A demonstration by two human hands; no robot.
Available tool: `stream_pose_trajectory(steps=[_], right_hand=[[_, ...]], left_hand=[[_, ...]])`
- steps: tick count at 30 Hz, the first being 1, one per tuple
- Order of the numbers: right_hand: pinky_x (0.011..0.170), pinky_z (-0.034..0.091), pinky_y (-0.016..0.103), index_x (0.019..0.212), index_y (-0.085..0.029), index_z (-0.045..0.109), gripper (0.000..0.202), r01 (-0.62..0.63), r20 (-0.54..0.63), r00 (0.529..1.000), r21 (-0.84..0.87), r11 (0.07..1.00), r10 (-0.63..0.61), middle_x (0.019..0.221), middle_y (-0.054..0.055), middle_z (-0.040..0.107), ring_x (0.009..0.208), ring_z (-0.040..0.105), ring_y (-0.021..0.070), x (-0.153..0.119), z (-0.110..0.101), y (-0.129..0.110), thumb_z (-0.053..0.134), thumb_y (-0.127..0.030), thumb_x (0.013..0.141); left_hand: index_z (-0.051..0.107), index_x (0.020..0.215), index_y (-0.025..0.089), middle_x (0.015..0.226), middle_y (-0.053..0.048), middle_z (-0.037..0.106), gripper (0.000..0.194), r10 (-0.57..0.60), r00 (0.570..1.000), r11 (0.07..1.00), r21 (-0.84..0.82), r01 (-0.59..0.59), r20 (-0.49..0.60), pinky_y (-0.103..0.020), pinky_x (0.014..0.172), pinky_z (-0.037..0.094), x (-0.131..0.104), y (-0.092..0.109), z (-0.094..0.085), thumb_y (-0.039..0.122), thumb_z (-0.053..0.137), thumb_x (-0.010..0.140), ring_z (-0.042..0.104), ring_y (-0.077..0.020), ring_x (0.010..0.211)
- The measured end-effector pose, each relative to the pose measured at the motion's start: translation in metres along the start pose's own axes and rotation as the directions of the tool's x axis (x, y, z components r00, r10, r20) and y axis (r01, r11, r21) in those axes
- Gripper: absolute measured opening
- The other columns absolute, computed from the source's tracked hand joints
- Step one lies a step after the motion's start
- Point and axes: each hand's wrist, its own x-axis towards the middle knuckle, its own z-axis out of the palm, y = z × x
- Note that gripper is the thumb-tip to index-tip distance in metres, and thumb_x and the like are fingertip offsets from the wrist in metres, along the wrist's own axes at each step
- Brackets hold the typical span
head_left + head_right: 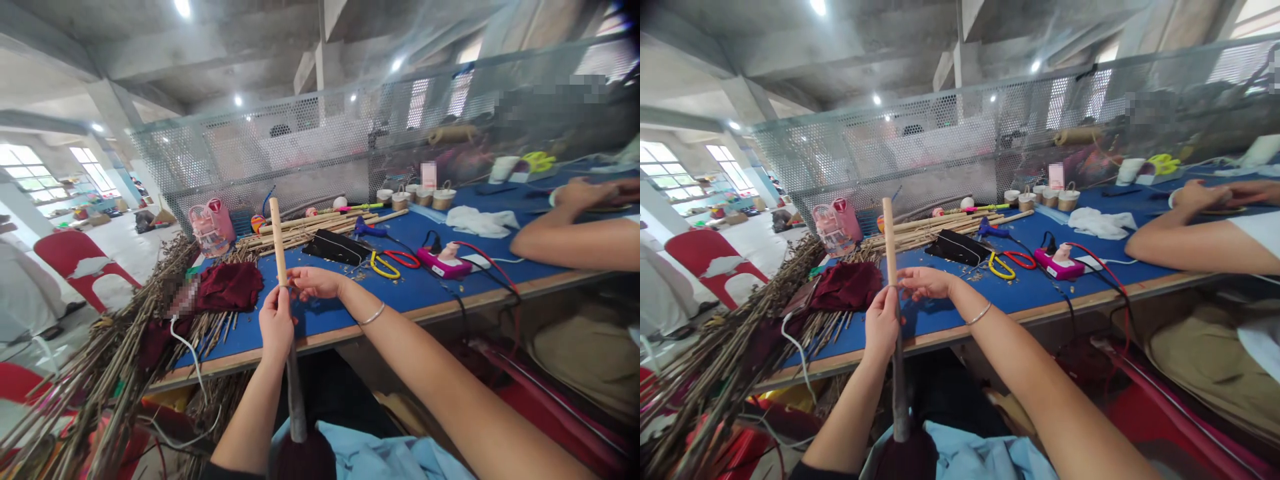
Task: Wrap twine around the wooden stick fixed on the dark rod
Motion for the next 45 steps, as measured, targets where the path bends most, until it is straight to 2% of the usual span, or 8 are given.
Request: stream_pose_trajectory(steps=[4, 14, 22, 26, 29, 36, 42, 45], right_hand=[[0.034, 0.019, 0.013, 0.094, -0.014, 0.053, 0.038, 0.003, -0.097, 0.995, -0.131, 0.991, -0.016, 0.055, -0.008, 0.046, 0.038, 0.029, 0.001, -0.003, 0.0, -0.003, 0.072, -0.034, 0.067], [0.032, 0.013, 0.017, 0.068, -0.014, 0.05, 0.031, 0.016, -0.2, 0.978, -0.199, 0.98, -0.057, 0.042, -0.01, 0.037, 0.033, 0.024, 0.0022, 0.007, 0.008, 0.001, 0.071, -0.036, 0.064], [0.033, 0.01, 0.018, 0.094, -0.012, 0.056, 0.04, 0.044, -0.126, 0.99, -0.166, 0.985, -0.065, 0.046, -0.01, 0.041, 0.033, 0.022, 0.0011, 0.004, 0.003, 0.004, 0.072, -0.033, 0.065], [0.032, 0.012, 0.018, 0.088, -0.011, 0.058, 0.038, 0.046, -0.131, 0.989, -0.19, 0.981, -0.072, 0.047, -0.009, 0.042, 0.034, 0.023, 0.0008, 0.004, 0.004, 0.002, 0.073, -0.035, 0.062], [0.032, 0.013, 0.018, 0.084, -0.01, 0.058, 0.038, 0.051, -0.144, 0.986, -0.215, 0.975, -0.084, 0.05, -0.008, 0.047, 0.034, 0.025, 0.0007, 0.004, 0.005, 0.002, 0.073, -0.035, 0.06], [0.034, 0.013, 0.018, 0.085, -0.009, 0.059, 0.042, 0.07, -0.078, 0.993, -0.201, 0.977, -0.087, 0.047, -0.008, 0.041, 0.037, 0.025, 0.0018, 0.005, 0.005, 0.002, 0.069, -0.044, 0.065], [0.035, 0.012, 0.019, 0.083, -0.009, 0.059, 0.038, 0.081, -0.097, 0.989, -0.267, 0.96, -0.111, 0.05, -0.007, 0.043, 0.037, 0.025, 0.0016, 0.007, 0.005, 0.004, 0.067, -0.044, 0.069], [0.035, 0.013, 0.018, 0.089, -0.01, 0.058, 0.038, 0.087, -0.101, 0.989, -0.215, 0.973, -0.111, 0.051, -0.007, 0.042, 0.037, 0.025, 0.0017, 0.008, 0.007, 0.006, 0.065, -0.042, 0.071]], left_hand=[[0.062, 0.099, 0.018, 0.053, 0.006, 0.036, 0.04, 0.007, 1.0, 1.0, -0.009, -0.007, -0.013, -0.017, 0.036, 0.037, 0.0, 0.0, 0.0, 0.05, 0.053, 0.077, 0.036, -0.0069, 0.041], [0.05, 0.084, 0.017, 0.058, 0.005, 0.052, 0.037, -0.103, 0.988, 0.946, -0.296, 0.134, 0.117, -0.015, 0.034, 0.033, 0.003, -0.005, -0.006, 0.051, 0.059, 0.072, 0.043, -0.0045, 0.037], [0.055, 0.08, 0.015, 0.067, -0.002, 0.062, 0.04, -0.243, 0.941, 0.899, -0.309, 0.31, 0.235, -0.02, 0.045, 0.044, 0.008, -0.004, -0.01, 0.052, 0.065, 0.067, 0.053, -0.0077, 0.046], [0.06, 0.077, 0.016, 0.063, 0.0, 0.06, 0.035, -0.019, 1.0, 1.0, 0.015, 0.019, 0.019, -0.02, 0.05, 0.042, 0.004, 0.006, -0.013, 0.047, 0.068, 0.064, 0.052, -0.0093, 0.051], [0.065, 0.076, 0.015, 0.064, -0.002, 0.063, 0.031, 0.134, 0.991, 0.968, 0.212, -0.135, 0.019, -0.02, 0.053, 0.04, 0.004, 0.013, -0.016, 0.037, 0.075, 0.057, 0.054, -0.0108, 0.056], [0.063, 0.082, 0.013, 0.073, -0.007, 0.067, 0.034, -0.241, 0.889, 0.941, -0.131, 0.312, 0.389, -0.023, 0.054, 0.045, 0.014, 0.009, -0.019, 0.042, 0.068, 0.066, 0.06, -0.0134, 0.06], [0.061, 0.069, 0.013, 0.051, 0.003, 0.054, 0.033, -0.053, 0.977, 0.99, 0.142, 0.024, 0.209, -0.018, 0.041, 0.028, 0.019, 0.011, -0.015, 0.04, 0.076, 0.057, 0.042, -0.006, 0.042], [0.061, 0.066, 0.012, 0.051, 0.002, 0.055, 0.034, -0.065, 0.986, 0.993, 0.104, 0.05, 0.153, -0.018, 0.041, 0.027, 0.021, 0.012, -0.016, 0.041, 0.075, 0.057, 0.041, -0.0057, 0.042]])
